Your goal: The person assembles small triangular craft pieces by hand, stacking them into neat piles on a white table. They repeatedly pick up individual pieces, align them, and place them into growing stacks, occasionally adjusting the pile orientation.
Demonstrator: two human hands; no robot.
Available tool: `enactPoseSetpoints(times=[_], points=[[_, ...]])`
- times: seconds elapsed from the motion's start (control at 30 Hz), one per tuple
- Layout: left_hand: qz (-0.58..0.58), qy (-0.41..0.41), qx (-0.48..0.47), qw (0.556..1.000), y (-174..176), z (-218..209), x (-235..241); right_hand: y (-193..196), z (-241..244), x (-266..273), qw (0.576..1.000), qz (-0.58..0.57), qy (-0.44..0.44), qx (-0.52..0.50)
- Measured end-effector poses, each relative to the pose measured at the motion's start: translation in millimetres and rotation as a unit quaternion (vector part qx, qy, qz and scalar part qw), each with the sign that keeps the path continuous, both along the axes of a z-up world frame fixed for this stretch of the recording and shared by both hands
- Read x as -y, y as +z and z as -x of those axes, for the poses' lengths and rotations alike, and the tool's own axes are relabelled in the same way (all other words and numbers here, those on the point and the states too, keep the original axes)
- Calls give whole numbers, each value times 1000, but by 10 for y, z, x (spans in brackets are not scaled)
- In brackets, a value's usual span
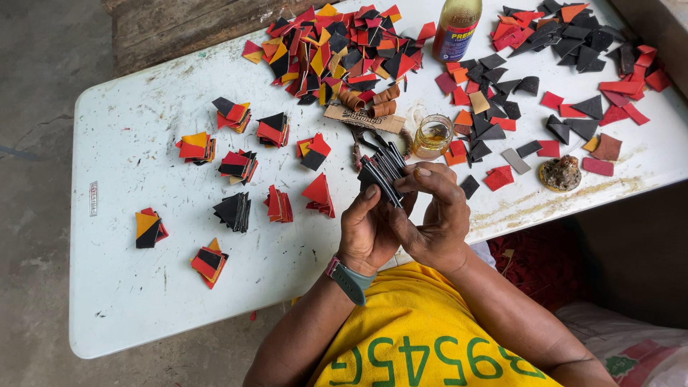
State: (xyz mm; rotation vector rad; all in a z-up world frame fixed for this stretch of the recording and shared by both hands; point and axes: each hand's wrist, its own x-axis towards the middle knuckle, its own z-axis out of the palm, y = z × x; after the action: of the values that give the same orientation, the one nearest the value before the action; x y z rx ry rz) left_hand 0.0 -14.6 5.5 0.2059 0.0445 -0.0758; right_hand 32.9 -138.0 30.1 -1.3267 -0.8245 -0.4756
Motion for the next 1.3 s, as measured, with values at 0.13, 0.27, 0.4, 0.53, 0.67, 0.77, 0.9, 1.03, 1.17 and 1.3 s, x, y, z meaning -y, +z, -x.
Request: enactPoseSetpoints(times=[0.13, 0.27, 0.4, 0.53, 0.67, 0.77, 0.9, 1.03, 1.17, 1.3], points=[[-26, -17, 47, 998, -19, -14, -107, 229, 23, 262, 993, 109, 36, -7], [-32, -56, 92, 994, -98, 35, -156, 423, -20, 565, 980, 155, 105, -63], [-37, -63, 83, 994, -131, 65, -119, 556, -109, 545, 961, 269, 56, 27], [-59, -62, 67, 994, -132, 74, -108, 658, -132, 468, 958, 274, 7, 86], [-44, -72, 82, 993, -119, 89, -142, 682, -115, 485, 945, 302, -29, 120], [-49, -73, 79, 993, -113, 69, -127, 679, -128, 513, 930, 322, -95, 147], [-41, -73, 76, 994, -120, 94, -104, 687, -136, 504, 890, 370, -159, 214], [-22, -80, 80, 993, -126, 112, -107, 723, -140, 545, 915, 342, -126, 172], [-27, -84, 76, 993, -125, 87, -114, 666, -70, 575, 931, 319, -86, 157], [-1, -63, 74, 995, -168, 92, -111, 593, -38, 652, 906, 374, -50, 190]])
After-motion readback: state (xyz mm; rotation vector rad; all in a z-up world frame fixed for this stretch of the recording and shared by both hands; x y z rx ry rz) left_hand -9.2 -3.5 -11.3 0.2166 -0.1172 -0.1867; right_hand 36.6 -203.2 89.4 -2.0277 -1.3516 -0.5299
